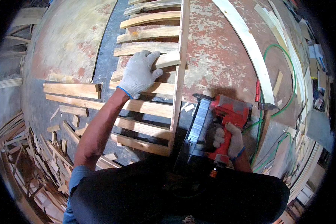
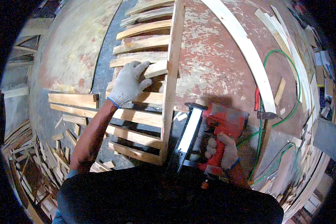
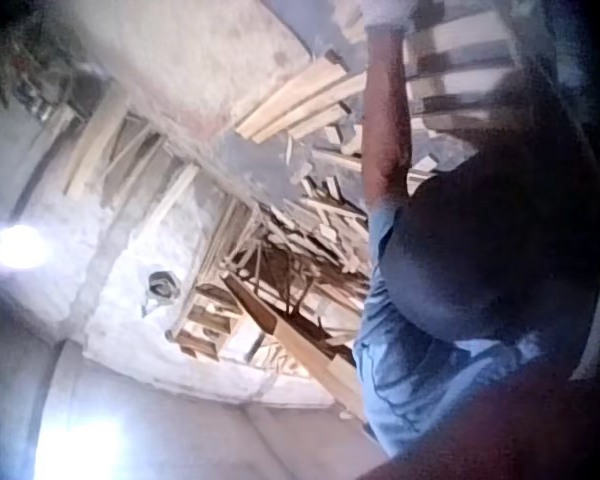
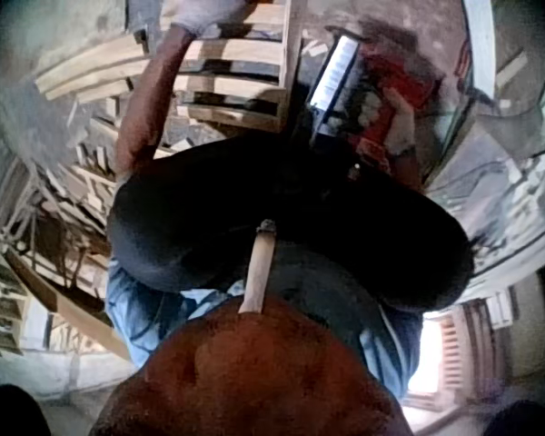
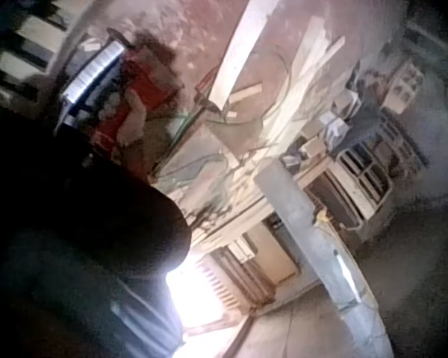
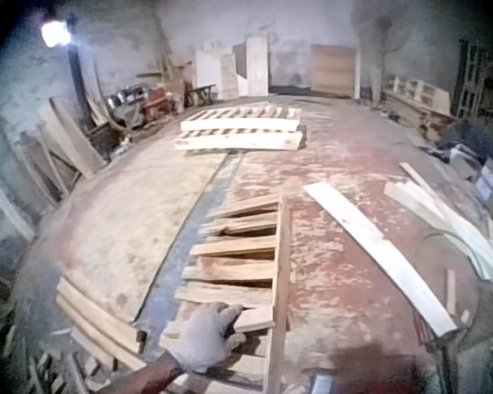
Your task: The person sits on the floor and assembles a wooden frame by attaching small wooden slats to a larger frame structure. They use a red pneumatic nail gun to secure each slat in place, picking up pieces from a pile on the floor and aligning them before nailing.
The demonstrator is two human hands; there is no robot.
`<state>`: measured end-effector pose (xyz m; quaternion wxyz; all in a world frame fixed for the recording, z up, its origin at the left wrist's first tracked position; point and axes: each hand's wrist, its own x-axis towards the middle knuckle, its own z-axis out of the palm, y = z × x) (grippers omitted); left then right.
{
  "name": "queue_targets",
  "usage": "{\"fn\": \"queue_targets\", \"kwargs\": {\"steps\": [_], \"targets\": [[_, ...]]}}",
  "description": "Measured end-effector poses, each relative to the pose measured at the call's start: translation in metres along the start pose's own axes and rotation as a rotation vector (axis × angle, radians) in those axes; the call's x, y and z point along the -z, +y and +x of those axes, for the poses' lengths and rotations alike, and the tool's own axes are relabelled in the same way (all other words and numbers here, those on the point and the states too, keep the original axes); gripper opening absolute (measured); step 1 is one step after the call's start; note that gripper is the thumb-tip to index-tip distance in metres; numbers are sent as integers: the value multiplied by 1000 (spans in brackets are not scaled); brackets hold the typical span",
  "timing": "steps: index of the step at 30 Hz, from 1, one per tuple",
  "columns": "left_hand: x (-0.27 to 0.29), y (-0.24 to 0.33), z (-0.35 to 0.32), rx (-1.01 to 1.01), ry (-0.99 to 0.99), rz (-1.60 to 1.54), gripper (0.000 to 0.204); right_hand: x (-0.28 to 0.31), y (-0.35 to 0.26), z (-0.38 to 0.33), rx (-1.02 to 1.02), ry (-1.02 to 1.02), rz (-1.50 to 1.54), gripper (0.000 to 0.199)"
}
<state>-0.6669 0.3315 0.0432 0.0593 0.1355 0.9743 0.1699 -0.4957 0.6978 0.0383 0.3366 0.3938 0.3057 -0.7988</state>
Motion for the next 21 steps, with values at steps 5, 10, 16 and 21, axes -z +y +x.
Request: {"fn": "queue_targets", "kwargs": {"steps": [5,10,16,21], "targets": [[-7,-25,0,-27,-98,-215,60,9,3,2,-4,-91,90,28],[-1,-23,-17,-146,-14,-142,60,8,2,2,-8,-94,79,25],[-1,-24,-15,-92,-44,202,57,19,4,8,-47,-166,137,21],[-18,-23,-3,-154,14,179,55,19,-3,16,-31,-289,175,25]]}}
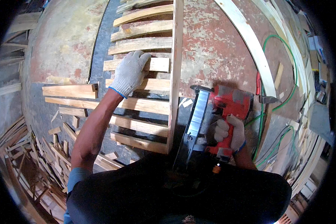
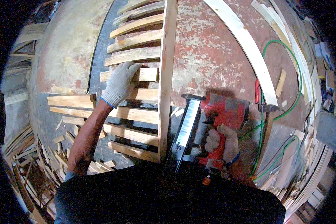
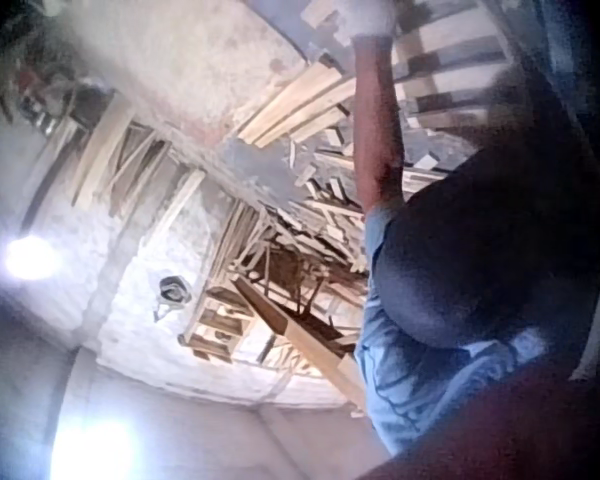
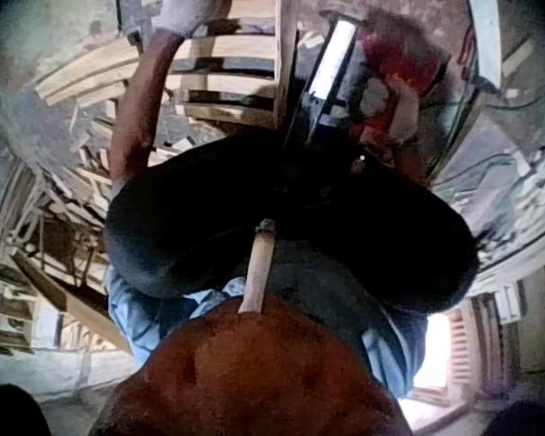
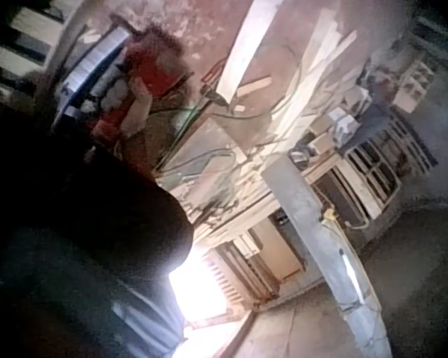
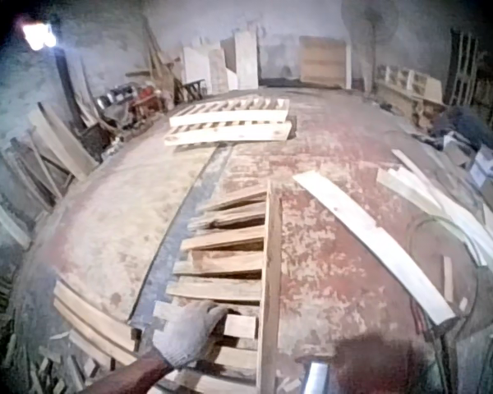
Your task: The person sits on the floor and assembles a wooden frame by attaching small wooden slats to a larger frame structure. They use a red pneumatic nail gun to secure each slat in place, picking up pieces from a pile on the floor and aligning them before nailing.
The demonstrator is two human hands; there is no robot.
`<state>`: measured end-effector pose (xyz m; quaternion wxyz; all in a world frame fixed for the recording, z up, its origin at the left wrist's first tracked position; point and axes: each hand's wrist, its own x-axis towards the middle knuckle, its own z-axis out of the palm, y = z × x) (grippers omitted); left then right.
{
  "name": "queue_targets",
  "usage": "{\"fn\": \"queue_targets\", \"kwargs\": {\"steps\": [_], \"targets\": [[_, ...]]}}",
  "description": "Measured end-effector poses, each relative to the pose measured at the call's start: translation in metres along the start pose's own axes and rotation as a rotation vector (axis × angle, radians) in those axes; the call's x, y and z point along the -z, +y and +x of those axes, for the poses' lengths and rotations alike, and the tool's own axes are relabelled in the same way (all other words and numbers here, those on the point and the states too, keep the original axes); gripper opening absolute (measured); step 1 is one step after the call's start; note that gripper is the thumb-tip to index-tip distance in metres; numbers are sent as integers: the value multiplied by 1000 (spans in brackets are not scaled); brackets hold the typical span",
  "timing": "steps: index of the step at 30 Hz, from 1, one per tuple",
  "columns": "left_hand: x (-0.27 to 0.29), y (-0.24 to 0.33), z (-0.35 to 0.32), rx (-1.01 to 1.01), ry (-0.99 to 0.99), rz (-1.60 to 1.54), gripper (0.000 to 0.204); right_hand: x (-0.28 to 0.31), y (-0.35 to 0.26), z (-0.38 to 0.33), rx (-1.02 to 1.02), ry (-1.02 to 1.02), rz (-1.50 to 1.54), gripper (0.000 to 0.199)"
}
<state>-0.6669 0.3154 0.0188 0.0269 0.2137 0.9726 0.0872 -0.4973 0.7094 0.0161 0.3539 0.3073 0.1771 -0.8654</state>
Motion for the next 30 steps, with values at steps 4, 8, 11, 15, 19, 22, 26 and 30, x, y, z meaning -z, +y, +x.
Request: {"fn": "queue_targets", "kwargs": {"steps": [4,8,11,15,19,22,26,30], "targets": [[-10,2,1,1,-7,-6,54,-8,-13,8,-21,-30,-42,28],[-8,5,4,46,-40,-33,55,-17,-24,19,-34,-83,-93,32],[-8,5,5,66,-60,-27,55,-40,-29,24,-1,2,-134,35],[-11,3,6,57,-52,-49,56,-50,-30,31,31,-26,-115,34],[-11,4,4,52,-12,-52,57,-55,-35,39,8,-56,-152,33],[-17,-2,3,52,-12,-75,56,-65,-36,42,34,-62,-173,33],[-13,2,3,70,-13,-99,56,-72,-38,43,30,-65,-140,32],[-11,6,4,76,-16,-99,55,-72,-39,46,45,-82,-137,30]]}}
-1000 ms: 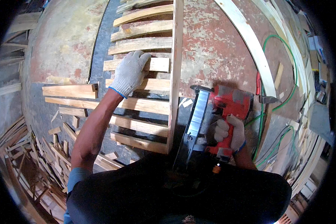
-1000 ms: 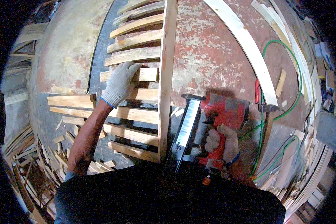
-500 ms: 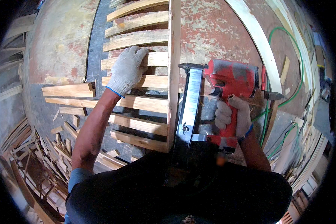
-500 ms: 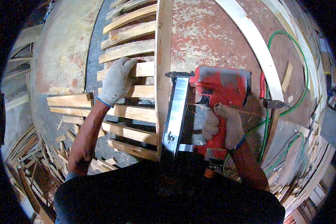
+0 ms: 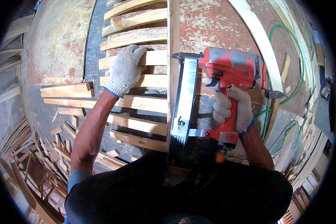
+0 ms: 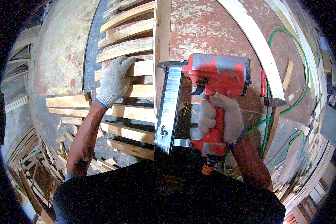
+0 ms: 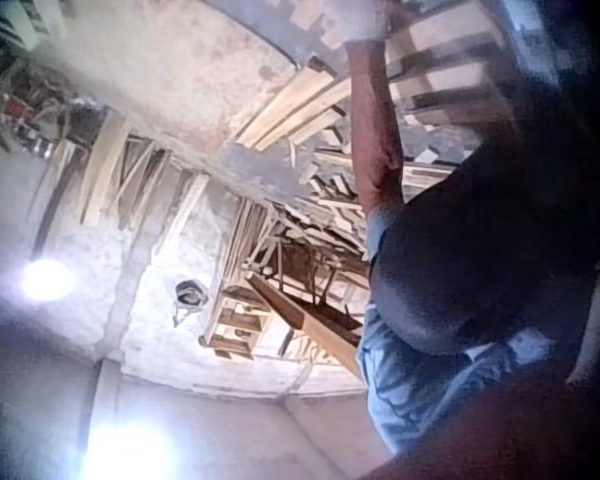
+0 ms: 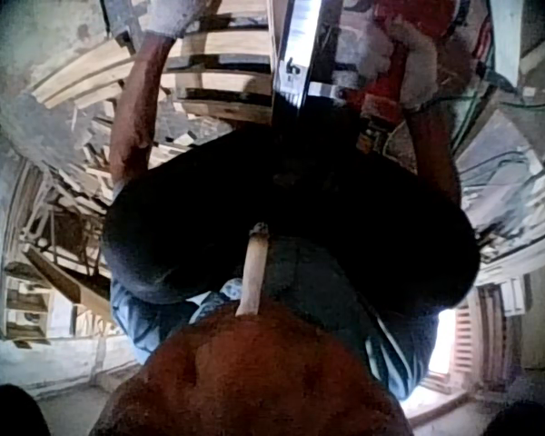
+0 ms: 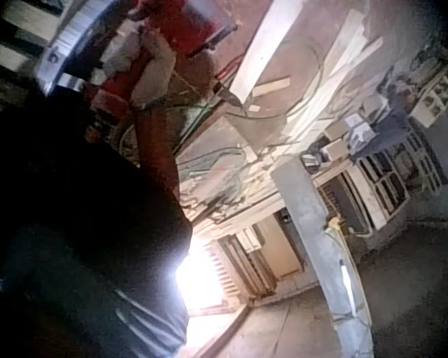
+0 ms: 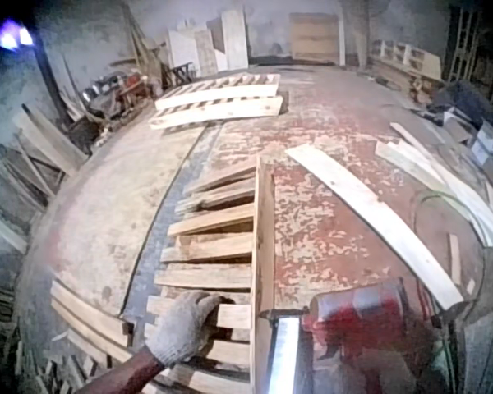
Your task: The person sits on the floor and assembles a wooden frame by attaching small wooden slats to a larger frame structure. They use a red pneumatic nail gun to secure each slat in place, picking up pieces from a pile on the floor and aligning them before nailing.
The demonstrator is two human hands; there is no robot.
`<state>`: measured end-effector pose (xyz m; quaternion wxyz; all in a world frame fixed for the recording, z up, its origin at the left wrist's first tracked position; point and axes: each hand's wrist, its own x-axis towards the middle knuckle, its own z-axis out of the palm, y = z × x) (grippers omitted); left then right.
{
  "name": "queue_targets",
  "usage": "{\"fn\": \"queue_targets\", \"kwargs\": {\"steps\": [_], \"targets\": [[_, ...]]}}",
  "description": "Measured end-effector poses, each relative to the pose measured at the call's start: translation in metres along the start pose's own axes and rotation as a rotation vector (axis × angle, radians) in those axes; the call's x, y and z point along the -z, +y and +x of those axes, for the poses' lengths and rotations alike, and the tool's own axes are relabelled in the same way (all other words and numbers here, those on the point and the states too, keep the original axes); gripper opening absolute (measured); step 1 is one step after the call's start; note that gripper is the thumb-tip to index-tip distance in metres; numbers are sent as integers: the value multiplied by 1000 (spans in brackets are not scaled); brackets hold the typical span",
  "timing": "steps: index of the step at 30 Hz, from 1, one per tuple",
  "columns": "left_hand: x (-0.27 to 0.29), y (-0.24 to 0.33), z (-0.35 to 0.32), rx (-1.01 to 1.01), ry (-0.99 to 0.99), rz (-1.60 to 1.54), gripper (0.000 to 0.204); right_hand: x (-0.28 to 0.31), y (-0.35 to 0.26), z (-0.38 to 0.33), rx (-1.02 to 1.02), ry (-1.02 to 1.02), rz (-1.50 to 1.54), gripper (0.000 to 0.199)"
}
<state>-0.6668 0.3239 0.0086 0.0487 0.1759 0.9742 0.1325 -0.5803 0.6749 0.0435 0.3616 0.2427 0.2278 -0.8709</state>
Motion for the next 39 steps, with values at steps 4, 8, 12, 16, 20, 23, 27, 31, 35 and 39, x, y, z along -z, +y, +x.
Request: {"fn": "queue_targets", "kwargs": {"steps": [4,8,12,16,20,23,27,31,35,39], "targets": [[0,1,0,-12,15,8,53,-4,-3,2,-10,-3,-20,28],[7,2,-3,-41,18,48,49,-2,-6,4,-56,56,1,22],[29,-12,-14,-26,107,218,44,14,-2,-8,-9,83,-10,33],[58,-64,-93,58,127,190,31,57,0,-16,-119,33,6,41],[74,-75,-224,249,-90,259,29,85,7,-17,-190,-90,28,47],[57,-59,-327,420,-261,252,31,55,8,-19,-194,30,132,49],[48,-46,-405,586,-508,109,37,44,13,-13,-236,-251,-5,44],[51,-41,-423,671,-431,-163,40,10,19,-27,-19,306,-49,36],[44,-54,-364,672,-52,-8,34,7,24,-21,89,565,-261,31],[20,-77,-330,475,20,358,24,10,31,-18,112,610,-331,35]]}}
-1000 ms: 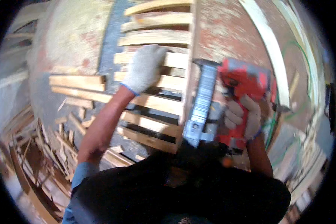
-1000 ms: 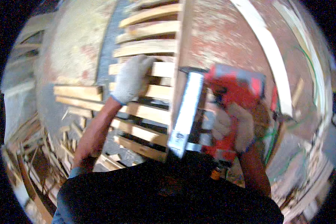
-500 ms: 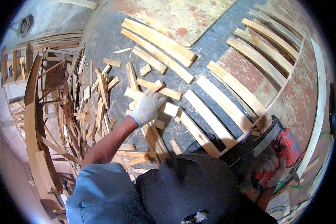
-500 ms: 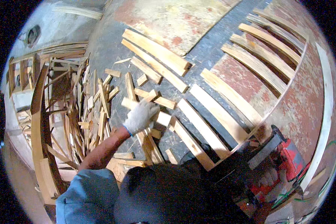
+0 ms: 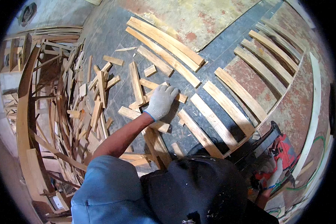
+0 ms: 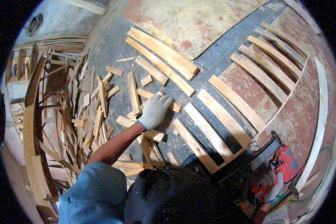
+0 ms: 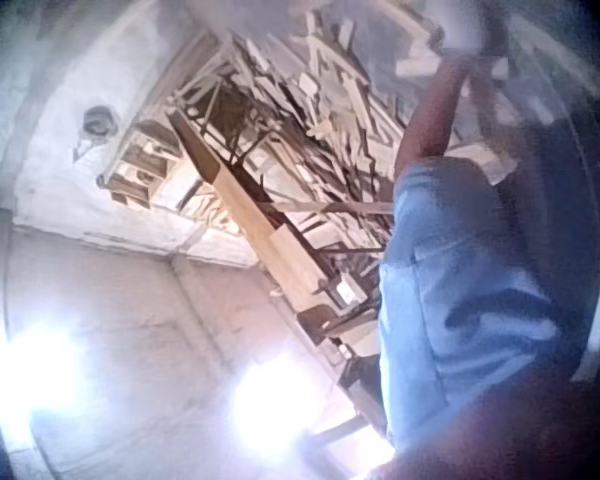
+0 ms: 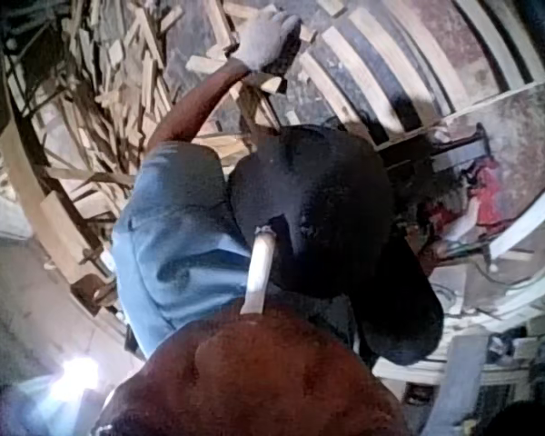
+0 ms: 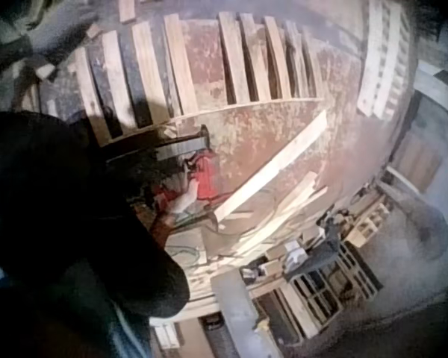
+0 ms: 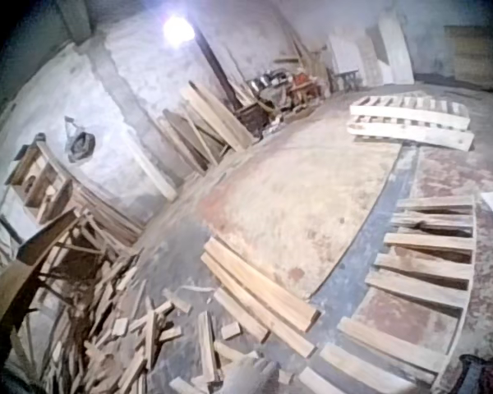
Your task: The person sits on the floor and assembles a wooden frame by attaching small wooden slats to a larger frame structure. They use a red pneumatic nail gun to secure each slat in place, picking up pieces from a pile on the floor and aligning them before nailing.
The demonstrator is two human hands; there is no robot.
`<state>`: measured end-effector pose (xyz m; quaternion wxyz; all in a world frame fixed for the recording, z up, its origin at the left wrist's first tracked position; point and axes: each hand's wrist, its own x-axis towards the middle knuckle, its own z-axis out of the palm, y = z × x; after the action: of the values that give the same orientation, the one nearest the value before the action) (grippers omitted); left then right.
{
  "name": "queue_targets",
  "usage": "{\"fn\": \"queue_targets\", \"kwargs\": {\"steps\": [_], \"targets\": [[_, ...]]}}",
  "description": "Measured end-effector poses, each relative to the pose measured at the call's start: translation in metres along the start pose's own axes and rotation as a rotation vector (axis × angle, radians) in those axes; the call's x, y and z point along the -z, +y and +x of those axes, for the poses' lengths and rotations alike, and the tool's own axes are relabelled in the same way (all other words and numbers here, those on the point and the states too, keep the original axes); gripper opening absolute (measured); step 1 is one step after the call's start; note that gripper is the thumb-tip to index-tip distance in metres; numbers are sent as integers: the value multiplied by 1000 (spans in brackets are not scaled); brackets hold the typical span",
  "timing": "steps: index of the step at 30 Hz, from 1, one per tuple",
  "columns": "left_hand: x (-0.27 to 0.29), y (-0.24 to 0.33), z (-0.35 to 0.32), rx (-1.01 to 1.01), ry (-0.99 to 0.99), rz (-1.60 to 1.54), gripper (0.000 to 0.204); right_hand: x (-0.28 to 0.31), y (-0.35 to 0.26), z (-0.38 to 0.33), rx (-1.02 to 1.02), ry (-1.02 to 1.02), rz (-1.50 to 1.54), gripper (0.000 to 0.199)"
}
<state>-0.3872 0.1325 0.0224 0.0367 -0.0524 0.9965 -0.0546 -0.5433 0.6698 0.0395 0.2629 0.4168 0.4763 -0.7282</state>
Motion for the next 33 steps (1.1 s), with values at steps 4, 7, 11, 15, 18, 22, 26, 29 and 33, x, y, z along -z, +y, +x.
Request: {"fn": "queue_targets", "kwargs": {"steps": [4,7,11,15,18,22,26,29,33], "targets": [[-6,-3,11,-39,-165,245,26,14,1,9,-76,-69,40,39],[-2,-6,19,-93,-355,328,35,54,4,38,-130,-451,105,42],[30,-31,36,-20,-217,242,12,45,9,32,-122,-374,174,41],[74,-87,38,331,265,-523,37,37,5,19,-128,-342,248,39],[101,-114,47,511,477,-1560,33,40,9,23,-209,-466,413,39],[95,-105,79,269,508,-2278,43,34,11,15,-189,-467,423,36],[88,-58,121,165,383,-2479,44,20,-1,8,-241,-376,379,34],[80,-21,150,2,218,-2677,46,50,11,30,-184,-562,329,41],[79,8,178,42,173,-2663,47,28,7,16,-223,-329,372,34]]}}
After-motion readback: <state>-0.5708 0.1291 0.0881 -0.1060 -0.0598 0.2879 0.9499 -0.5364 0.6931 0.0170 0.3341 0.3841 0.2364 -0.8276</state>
